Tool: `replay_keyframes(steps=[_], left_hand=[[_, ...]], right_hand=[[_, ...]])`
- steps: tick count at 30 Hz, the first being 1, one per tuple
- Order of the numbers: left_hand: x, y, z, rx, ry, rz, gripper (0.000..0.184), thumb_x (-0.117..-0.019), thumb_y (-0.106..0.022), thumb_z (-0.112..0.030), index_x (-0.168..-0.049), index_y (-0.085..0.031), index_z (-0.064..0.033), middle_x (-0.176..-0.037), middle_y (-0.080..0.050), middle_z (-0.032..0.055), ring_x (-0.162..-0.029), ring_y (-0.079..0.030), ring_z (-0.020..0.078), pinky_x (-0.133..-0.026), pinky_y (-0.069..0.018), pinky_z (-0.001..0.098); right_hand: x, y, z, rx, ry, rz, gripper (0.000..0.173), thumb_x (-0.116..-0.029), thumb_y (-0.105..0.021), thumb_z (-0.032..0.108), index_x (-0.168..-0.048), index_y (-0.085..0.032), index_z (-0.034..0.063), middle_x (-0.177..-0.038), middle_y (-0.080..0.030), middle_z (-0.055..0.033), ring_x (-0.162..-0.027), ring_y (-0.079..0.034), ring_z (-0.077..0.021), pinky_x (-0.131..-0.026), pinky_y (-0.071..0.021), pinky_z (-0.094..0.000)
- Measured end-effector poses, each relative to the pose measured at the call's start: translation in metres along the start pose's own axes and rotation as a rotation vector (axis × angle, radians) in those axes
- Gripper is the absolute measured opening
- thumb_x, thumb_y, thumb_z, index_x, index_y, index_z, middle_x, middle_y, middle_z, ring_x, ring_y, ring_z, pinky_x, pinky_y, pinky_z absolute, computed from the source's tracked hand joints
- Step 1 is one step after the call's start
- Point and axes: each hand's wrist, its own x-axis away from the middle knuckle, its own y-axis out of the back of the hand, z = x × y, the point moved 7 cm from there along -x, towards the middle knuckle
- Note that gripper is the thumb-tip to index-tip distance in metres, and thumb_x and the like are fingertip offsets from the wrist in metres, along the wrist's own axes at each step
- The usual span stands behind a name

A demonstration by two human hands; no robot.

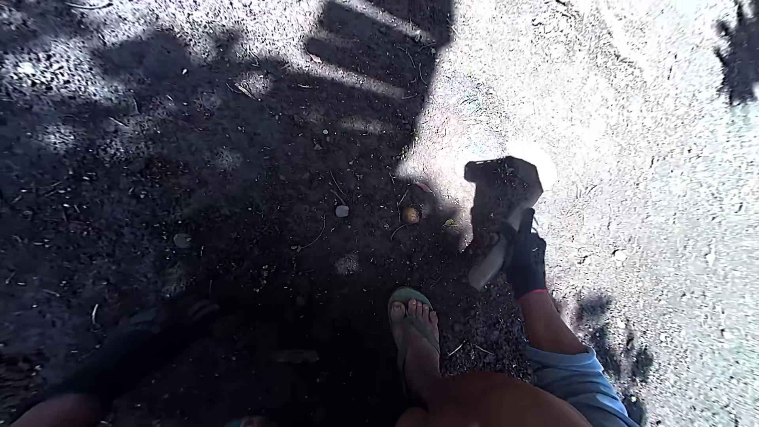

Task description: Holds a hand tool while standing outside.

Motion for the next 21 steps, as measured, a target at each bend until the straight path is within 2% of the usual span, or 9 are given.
replay_keyframes(steps=[3,7,8,11,13,14,17,18,21], left_hand=[[0.003,0.004,-0.007,0.0,0.018,0.02,0.05,-0.1056,-0.044,-0.044,-0.117,-0.067,-0.0016,-0.12,-0.065,0.0291,-0.115,-0.061,0.0507,-0.093,-0.045,0.0728],[-0.002,-0.004,0.005,-0.005,-0.027,-0.016,0.051,-0.1044,-0.045,-0.047,-0.118,-0.068,-0.0034,-0.119,-0.066,0.0274,-0.113,-0.063,0.0497,-0.092,-0.0463,0.0732],[-0.004,-0.006,0.009,-0.012,-0.043,-0.031,0.05,-0.1042,-0.045,-0.047,-0.116,-0.069,-0.0043,-0.118,-0.067,0.0262,-0.112,-0.064,0.0487,-0.091,-0.0472,0.073],[0.003,0.003,-0.005,0.006,0.003,0.019,0.049,-0.1059,-0.045,-0.044,-0.12,-0.067,-0.0024,-0.122,-0.066,0.0287,-0.118,-0.061,0.0504,-0.096,-0.0435,0.074],[0.005,0.007,-0.013,0.018,0.036,0.038,0.048,-0.1064,-0.046,-0.043,-0.121,-0.067,-0.0023,-0.122,-0.066,0.0294,-0.118,-0.061,0.0508,-0.096,-0.0439,0.0738],[0.005,0.007,-0.011,0.017,0.036,0.03,0.048,-0.1063,-0.046,-0.043,-0.12,-0.068,-0.0029,-0.121,-0.066,0.0289,-0.116,-0.062,0.0505,-0.094,-0.0448,0.0739],[-0.001,-0.004,0.006,0.007,0.005,-0.014,0.05,-0.1045,-0.047,-0.048,-0.115,-0.069,-0.0047,-0.113,-0.069,0.0268,-0.108,-0.065,0.0494,-0.089,-0.047,0.0737],[-0.003,-0.004,0.006,0.001,0.012,-0.004,0.05,-0.1047,-0.047,-0.048,-0.115,-0.069,-0.0039,-0.113,-0.068,0.0277,-0.108,-0.065,0.05,-0.089,-0.0465,0.0741],[-0.004,0.003,0.0,-0.015,0.043,0.043,0.051,-0.1055,-0.045,-0.047,-0.119,-0.067,-0.0031,-0.119,-0.066,0.0293,-0.115,-0.062,0.0514,-0.093,-0.0448,0.0745]], right_hand=[[0.003,0.022,-0.001,-0.06,-0.006,-0.011,0.078,-0.1026,-0.058,0.011,-0.165,-0.013,0.0227,-0.103,-0.065,-0.0137,-0.066,-0.065,-0.019,-0.057,-0.0591,-0.0357],[-0.015,0.015,0.016,-0.208,0.053,-0.256,0.04,-0.1051,-0.055,0.019,-0.141,-0.042,0.0069,-0.095,-0.061,-0.0079,-0.07,-0.063,-0.0153,-0.065,-0.0579,-0.0351],[-0.022,0.006,0.017,-0.247,0.068,-0.262,0.043,-0.1045,-0.056,0.02,-0.143,-0.041,0.009,-0.097,-0.062,-0.0079,-0.072,-0.064,-0.0156,-0.065,-0.0584,-0.0357],[-0.035,-0.008,0.005,-0.093,0.005,0.005,0.076,-0.1001,-0.063,0.026,-0.163,-0.021,0.0289,-0.133,-0.061,-0.0043,-0.098,-0.066,-0.0138,-0.083,-0.0584,-0.0379],[-0.042,0.001,0.01,-0.077,-0.004,0.025,0.07,-0.102,-0.06,0.022,-0.161,-0.025,0.031,-0.111,-0.065,-0.0081,-0.073,-0.064,-0.0161,-0.063,-0.0572,-0.0376],[-0.041,0.007,0.014,-0.086,-0.008,0.021,0.069,-0.1031,-0.057,0.02,-0.162,-0.023,0.0316,-0.109,-0.063,-0.0086,-0.069,-0.062,-0.0165,-0.06,-0.0565,-0.0374],[-0.031,0.011,0.017,-0.186,0.003,-0.141,0.053,-0.1036,-0.057,0.021,-0.152,-0.036,0.0177,-0.095,-0.063,-0.0068,-0.066,-0.063,-0.0156,-0.06,-0.0586,-0.0358],[-0.027,0.009,0.011,-0.211,-0.005,-0.169,0.055,-0.1038,-0.057,0.023,-0.153,-0.034,0.0173,-0.098,-0.062,-0.0069,-0.07,-0.063,-0.0159,-0.064,-0.0585,-0.0364],[-0.009,0.004,-0.008,-0.146,-0.039,-0.078,0.052,-0.1056,-0.054,0.019,-0.153,-0.033,0.0149,-0.096,-0.064,-0.0089,-0.067,-0.063,-0.0157,-0.061,-0.0582,-0.0345]])
